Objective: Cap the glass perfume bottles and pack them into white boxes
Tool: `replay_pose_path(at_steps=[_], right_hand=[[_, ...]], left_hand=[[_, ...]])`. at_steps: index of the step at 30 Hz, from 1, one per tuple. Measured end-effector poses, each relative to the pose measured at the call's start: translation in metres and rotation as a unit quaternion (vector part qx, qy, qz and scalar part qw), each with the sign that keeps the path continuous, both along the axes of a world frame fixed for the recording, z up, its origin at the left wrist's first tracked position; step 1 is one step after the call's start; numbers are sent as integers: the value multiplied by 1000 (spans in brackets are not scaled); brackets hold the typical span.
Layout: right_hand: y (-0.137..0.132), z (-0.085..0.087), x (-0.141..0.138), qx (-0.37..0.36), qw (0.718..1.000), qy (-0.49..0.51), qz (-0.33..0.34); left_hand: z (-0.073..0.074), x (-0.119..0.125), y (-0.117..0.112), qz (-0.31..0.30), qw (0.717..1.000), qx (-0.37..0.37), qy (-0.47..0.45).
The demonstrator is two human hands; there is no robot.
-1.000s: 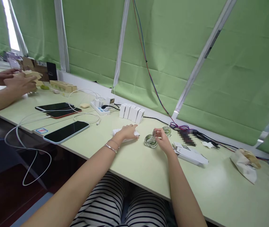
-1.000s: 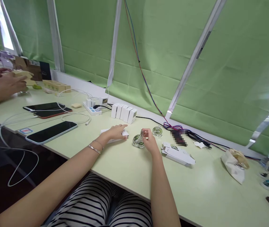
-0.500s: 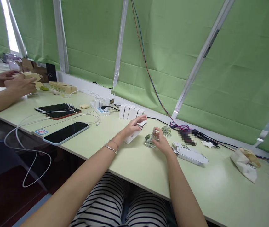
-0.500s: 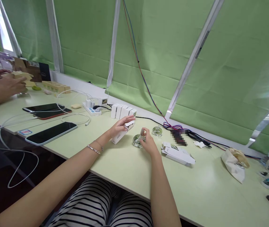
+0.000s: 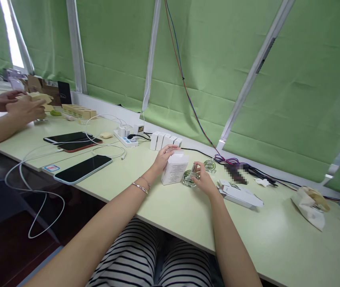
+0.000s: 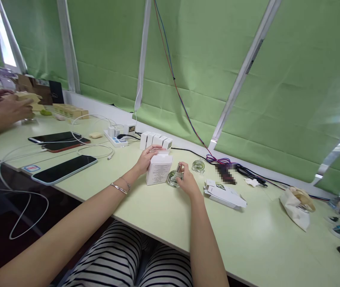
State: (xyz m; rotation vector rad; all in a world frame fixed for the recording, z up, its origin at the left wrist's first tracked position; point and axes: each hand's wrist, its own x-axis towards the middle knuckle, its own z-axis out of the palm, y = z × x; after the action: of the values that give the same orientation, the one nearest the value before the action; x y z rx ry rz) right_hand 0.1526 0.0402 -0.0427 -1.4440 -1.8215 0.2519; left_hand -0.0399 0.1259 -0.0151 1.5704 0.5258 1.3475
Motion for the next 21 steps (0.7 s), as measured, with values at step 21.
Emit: replay_pose_path(at_steps=[21], right_hand=[[3, 4, 5, 173, 983, -4, -59]], left_hand=[[-11, 9, -1, -70, 991, -27, 111]])
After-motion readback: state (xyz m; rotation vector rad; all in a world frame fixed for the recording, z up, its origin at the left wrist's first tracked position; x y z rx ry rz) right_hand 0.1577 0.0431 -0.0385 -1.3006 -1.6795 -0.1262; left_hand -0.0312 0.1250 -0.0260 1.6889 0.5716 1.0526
